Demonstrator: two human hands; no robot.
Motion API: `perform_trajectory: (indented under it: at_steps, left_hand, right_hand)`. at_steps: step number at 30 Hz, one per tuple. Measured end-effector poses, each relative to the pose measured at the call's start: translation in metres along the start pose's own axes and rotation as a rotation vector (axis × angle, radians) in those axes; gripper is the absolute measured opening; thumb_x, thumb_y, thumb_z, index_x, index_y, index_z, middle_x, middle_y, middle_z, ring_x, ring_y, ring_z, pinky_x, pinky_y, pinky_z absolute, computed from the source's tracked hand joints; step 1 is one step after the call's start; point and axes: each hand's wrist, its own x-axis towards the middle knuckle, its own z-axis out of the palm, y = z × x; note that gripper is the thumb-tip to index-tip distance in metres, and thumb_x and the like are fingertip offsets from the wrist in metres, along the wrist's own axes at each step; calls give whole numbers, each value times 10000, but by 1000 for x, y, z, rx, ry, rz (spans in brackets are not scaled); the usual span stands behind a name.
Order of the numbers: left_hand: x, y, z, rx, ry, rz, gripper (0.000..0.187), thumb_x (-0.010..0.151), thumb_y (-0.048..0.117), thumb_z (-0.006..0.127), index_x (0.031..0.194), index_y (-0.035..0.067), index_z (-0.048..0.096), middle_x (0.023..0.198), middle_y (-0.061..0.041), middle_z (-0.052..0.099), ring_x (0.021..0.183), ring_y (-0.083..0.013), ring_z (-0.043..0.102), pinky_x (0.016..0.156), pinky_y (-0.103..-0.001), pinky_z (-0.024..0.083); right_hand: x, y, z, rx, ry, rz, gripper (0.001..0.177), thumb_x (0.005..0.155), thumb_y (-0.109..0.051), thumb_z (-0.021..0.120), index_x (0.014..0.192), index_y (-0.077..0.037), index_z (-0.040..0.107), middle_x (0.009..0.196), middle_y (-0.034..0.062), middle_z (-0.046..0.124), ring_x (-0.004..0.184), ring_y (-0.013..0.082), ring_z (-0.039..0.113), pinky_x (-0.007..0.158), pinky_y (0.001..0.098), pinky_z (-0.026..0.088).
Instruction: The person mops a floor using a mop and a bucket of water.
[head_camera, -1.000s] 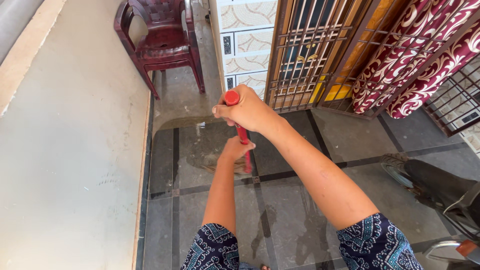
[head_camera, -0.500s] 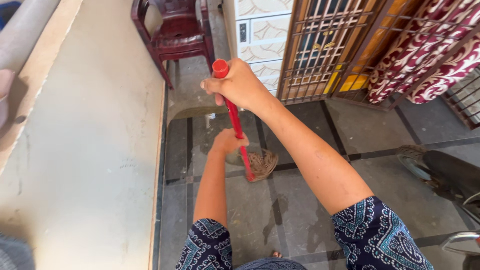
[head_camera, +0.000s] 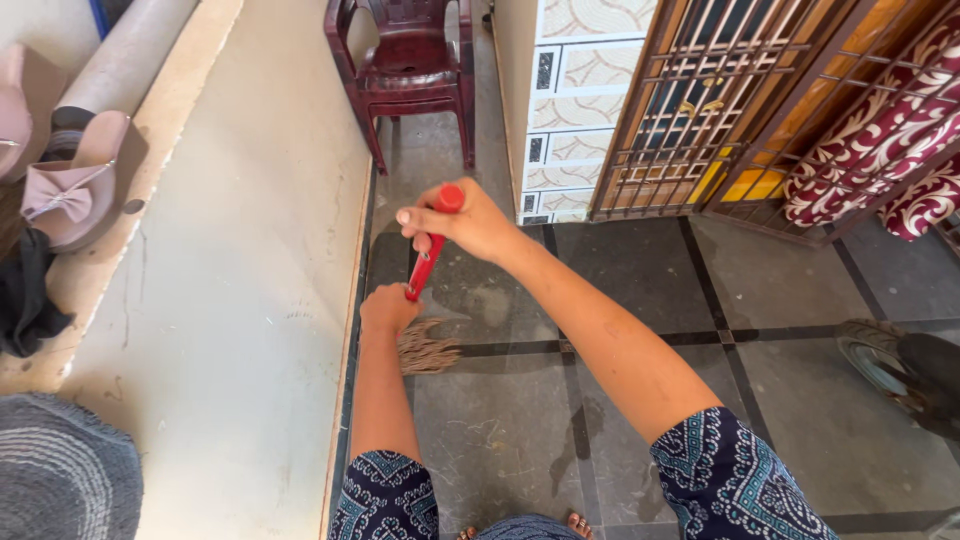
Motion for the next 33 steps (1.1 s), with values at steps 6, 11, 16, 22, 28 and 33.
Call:
perform_trajectory:
  at_steps: [6, 11, 16, 22, 28, 33]
  left_hand:
    - [1, -1, 4, -38, -7, -22, 402, 765, 449, 763, 1082, 202, 785, 1059, -139, 761, 1023, -351, 725, 898, -473, 574]
    - [12, 35, 9, -140, 21, 67, 363, 776, 424, 743, 1060, 203, 787, 1027, -157, 759, 1000, -381, 718, 888, -484, 567]
    - [30, 67, 36, -234, 14, 199, 349, 796, 438, 719, 995, 161, 792, 966, -180, 772, 972, -393, 727, 857, -483, 577]
    - [37, 99, 77, -661, -84, 573, 375, 775, 322, 764, 1060, 79, 754, 995, -135, 806, 994, -283, 783, 877, -414, 588]
    - [25, 106, 65, -659, -180, 717, 591, 926, 251, 804, 1435, 50, 581, 1478, -133, 586, 1391, -264, 520, 1105, -437, 394]
    - [30, 58, 29, -550, -265, 595, 611, 702, 272, 861, 1257, 89, 686, 1271, -104, 742, 1224, -262, 659, 1023, -402, 498]
  right_hand:
    - [0, -1, 0, 13, 9, 6, 374, 934, -343, 739, 829, 16, 749, 646, 47, 681, 636, 128, 684, 636, 289, 569]
    - [-9, -36, -7, -162, 126, 57, 433, 923, -421, 720, 778, -13, 739, 597, 31, 659, 586, 118, 647, 577, 280, 527]
    - [-24, -69, 0, -372, 179, 96, 490, 937, -451, 706, 646, -59, 666, 574, 16, 643, 556, 109, 587, 535, 295, 471]
    - [-37, -85, 29, -713, 255, 251, 645, 822, -632, 719, 591, -41, 605, 533, 89, 597, 514, 240, 611, 547, 407, 492]
    - [-11, -80, 57, -835, 230, 212, 672, 777, -728, 676, 586, -85, 647, 517, 107, 615, 557, 313, 649, 573, 445, 503]
    - [16, -78, 72, -792, 270, 210, 680, 784, -716, 694, 597, -64, 641, 519, 122, 610, 546, 318, 652, 584, 439, 511]
